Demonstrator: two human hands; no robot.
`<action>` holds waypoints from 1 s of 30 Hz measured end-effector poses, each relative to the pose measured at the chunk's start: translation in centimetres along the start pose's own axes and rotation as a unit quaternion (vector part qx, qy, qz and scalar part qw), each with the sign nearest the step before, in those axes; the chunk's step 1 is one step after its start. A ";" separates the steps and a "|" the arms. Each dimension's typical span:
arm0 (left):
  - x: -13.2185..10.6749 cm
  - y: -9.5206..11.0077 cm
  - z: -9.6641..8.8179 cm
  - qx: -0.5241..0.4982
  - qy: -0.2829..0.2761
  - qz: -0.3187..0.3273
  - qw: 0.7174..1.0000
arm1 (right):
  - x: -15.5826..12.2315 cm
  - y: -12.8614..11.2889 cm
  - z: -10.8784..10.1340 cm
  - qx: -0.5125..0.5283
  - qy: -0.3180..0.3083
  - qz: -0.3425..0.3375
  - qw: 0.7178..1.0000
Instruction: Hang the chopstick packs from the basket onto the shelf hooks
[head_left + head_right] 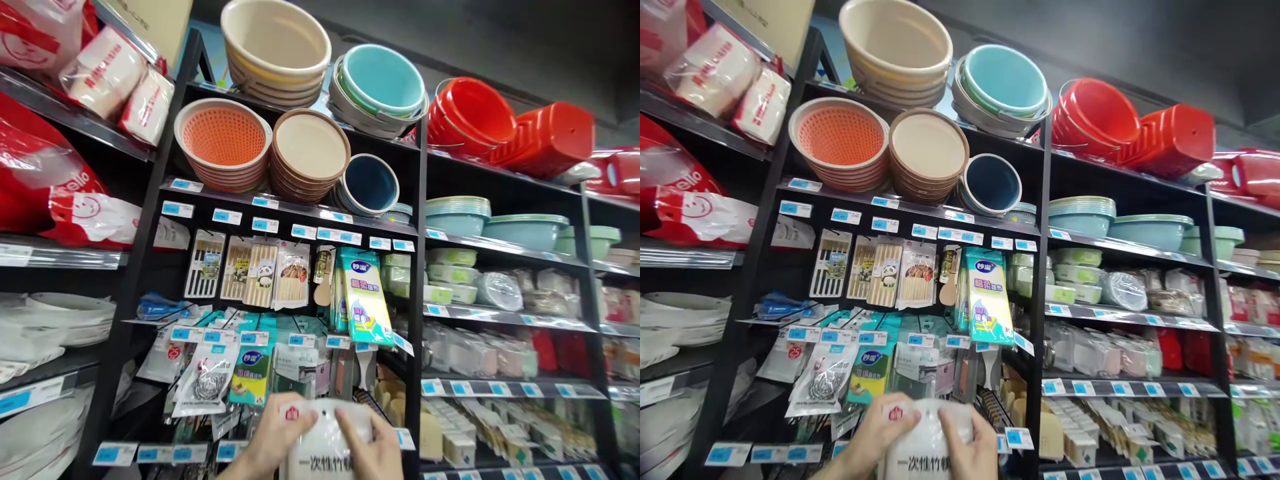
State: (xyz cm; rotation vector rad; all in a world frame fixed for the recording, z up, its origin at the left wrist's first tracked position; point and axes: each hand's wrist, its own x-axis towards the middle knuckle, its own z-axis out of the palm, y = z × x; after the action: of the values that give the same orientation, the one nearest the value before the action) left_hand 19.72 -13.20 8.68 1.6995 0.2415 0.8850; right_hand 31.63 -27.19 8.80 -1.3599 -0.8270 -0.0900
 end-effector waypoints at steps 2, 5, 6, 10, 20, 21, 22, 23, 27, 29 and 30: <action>3.8 3.6 -0.8 -0.029 -0.028 0.028 0.999 | 4.4 -2.7 0.9 0.031 -0.043 -0.028 0.998; 10.5 8.9 -2.8 -0.023 0.000 0.088 0.996 | 12.2 -6.5 3.2 0.059 -0.070 -0.065 0.994; 12.8 10.5 -3.6 -0.026 -0.006 0.097 0.995 | 14.8 -7.6 4.3 0.078 -0.074 -0.070 0.992; 21.3 15.5 -6.7 -0.050 0.054 0.157 0.985 | 24.5 -11.3 9.4 0.183 -0.077 -0.061 0.978; 32.3 19.2 -8.9 -0.006 0.126 0.237 0.963 | 34.7 -12.9 15.0 0.336 -0.010 -0.089 0.938; 32.8 19.3 -9.0 -0.002 0.137 0.236 0.962 | 35.1 -12.9 15.1 0.336 -0.002 -0.097 0.937; 33.1 19.5 -9.1 0.002 0.148 0.233 0.961 | 35.5 -13.0 15.3 0.334 0.004 -0.104 0.937; 33.4 19.6 -9.2 0.006 0.158 0.228 0.961 | 35.8 -13.0 15.4 0.331 0.007 -0.109 0.937; 34.2 20.1 -9.5 0.041 0.200 0.198 0.959 | 36.9 -13.2 16.1 0.340 -0.002 -0.099 0.935; 34.2 20.2 -9.5 0.066 0.213 0.191 0.956 | 37.3 -13.1 16.3 0.340 -0.006 -0.094 0.936; 34.2 20.2 -9.5 0.078 0.217 0.191 0.954 | 37.4 -12.9 16.3 0.329 -0.003 -0.100 0.939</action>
State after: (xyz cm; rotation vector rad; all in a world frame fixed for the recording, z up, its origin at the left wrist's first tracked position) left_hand 31.52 6.98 42.20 1.7083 0.2878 1.5677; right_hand 44.38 -1.22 40.34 -0.6452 -0.8938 0.0339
